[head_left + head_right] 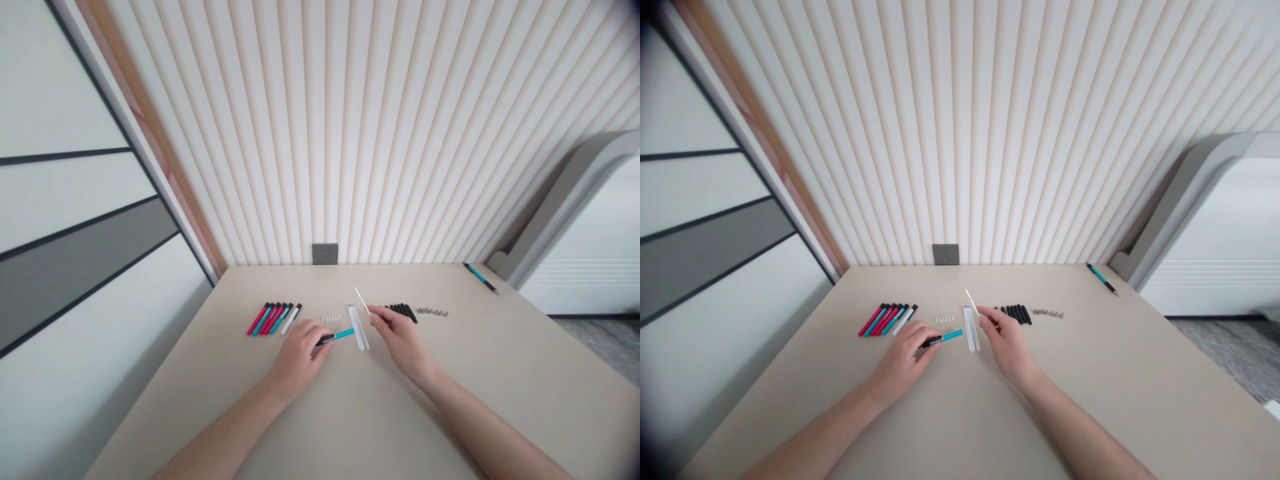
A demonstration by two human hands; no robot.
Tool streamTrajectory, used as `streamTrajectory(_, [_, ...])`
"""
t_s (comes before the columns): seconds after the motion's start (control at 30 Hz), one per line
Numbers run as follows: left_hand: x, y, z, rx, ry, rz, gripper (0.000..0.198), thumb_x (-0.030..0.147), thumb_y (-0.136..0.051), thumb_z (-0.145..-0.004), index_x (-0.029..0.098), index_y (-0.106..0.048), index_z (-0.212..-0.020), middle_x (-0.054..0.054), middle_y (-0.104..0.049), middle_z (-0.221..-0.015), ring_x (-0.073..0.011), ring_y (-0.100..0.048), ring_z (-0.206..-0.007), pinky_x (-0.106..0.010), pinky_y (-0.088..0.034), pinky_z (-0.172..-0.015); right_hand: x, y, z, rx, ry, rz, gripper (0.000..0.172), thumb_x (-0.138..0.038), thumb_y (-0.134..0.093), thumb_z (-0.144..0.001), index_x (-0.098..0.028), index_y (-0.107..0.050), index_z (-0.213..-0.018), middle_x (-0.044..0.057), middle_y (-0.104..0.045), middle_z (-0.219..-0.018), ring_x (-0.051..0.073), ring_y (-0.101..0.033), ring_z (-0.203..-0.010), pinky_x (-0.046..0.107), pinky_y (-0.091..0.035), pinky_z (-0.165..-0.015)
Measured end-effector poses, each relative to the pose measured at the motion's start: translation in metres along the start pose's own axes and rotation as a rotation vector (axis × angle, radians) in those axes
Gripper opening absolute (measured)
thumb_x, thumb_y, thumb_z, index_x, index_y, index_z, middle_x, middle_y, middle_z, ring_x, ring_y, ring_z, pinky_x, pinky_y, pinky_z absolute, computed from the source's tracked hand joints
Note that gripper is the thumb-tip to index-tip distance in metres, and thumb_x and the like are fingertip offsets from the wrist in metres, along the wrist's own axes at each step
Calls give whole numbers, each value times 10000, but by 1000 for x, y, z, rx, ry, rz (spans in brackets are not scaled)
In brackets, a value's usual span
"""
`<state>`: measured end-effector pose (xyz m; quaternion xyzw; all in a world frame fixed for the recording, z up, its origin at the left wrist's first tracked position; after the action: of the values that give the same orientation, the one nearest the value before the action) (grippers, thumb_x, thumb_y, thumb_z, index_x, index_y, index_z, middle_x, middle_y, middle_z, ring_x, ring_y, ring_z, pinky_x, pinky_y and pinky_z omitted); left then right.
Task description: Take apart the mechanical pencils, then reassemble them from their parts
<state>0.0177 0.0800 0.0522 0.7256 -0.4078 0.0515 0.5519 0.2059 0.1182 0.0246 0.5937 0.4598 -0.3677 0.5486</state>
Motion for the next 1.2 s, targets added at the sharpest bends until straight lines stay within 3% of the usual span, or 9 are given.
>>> streamTrajectory(0.2, [0, 1, 1, 7, -12, 2, 84, 231, -563, -919, 188, -629, -950, -44, -631, -905, -201, -575, -878, -327, -447, -808, -1, -7, 3, 24, -57, -339, 343, -493, -639, -819, -171, -651, -939, 41, -663, -793, 154, -571, -697, 269, -437, -623])
streamTrajectory(0.37, [1, 3, 2, 29, -26, 12, 68, 218, -570, -915, 191, -621, -952, -38, -632, -904, -194, -580, -874, -315, -449, -798, -4, -7, 4, 29, -58, -446, 334, -488, -700, -775, -178, -625, -876, 54, -690, -799, 166, -605, -731, 274, -443, -650])
streamTrajectory(0.63, [-1, 5, 1, 39, -15, 44, 66, 225, -569, -918, 204, -621, -955, -38, -629, -913, -193, -588, -890, -320, -463, -815, -1, -28, 9, -99, -87, -407, 365, -523, -706, -748, -173, -663, -843, 53, -701, -784, 175, -609, -723, 277, -431, -635])
streamTrajectory(0.73, [-5, 7, 1, 53, -7, 66, 75, 211, -579, -909, 208, -618, -973, -41, -629, -934, -195, -593, -911, -325, -470, -829, 7, -43, 12, -207, -121, -353, 432, -519, -741, -708, -168, -684, -954, 48, -700, -809, 167, -591, -696, 279, -425, -620])
streamTrajectory(0.87, [-9, 10, 0, 80, -4, 71, 77, 193, -591, -902, 211, -615, -973, -35, -627, -938, -190, -592, -906, -330, -473, -830, 13, -35, 7, -175, -115, -349, 536, -507, -754, -700, -175, -653, -1108, 41, -687, -816, 153, -578, -685, 277, -437, -628])
streamTrajectory(1.0, [-10, 12, -1, 84, 9, 77, 75, 185, -595, -895, 216, -621, -958, -28, -625, -929, -188, -589, -892, -336, -478, -824, 11, -24, 2, -160, -99, -271, 413, -511, -707, -742, -153, -708, -948, 21, -654, -707, 141, -546, -629, 264, -417, -588])
streamTrajectory(1.2, [-12, 11, -1, 56, 25, 201, 77, 169, -604, -880, 209, -636, -939, -27, -636, -921, -177, -603, -886, -311, -487, -813, 2, -28, 8, -197, -39, -26, 259, -414, -654, -791, -170, -743, -797, 15, -672, -685, 146, -529, -627, 260, -382, -577])
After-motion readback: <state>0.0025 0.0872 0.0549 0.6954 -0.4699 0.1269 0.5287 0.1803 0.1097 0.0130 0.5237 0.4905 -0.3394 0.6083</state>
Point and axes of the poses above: each hand's wrist, its own z-axis away from the middle knuckle, its own y-axis out of the back of the hand, x = y × z, the point moved 10 cm from there along -z, towards the middle knuckle
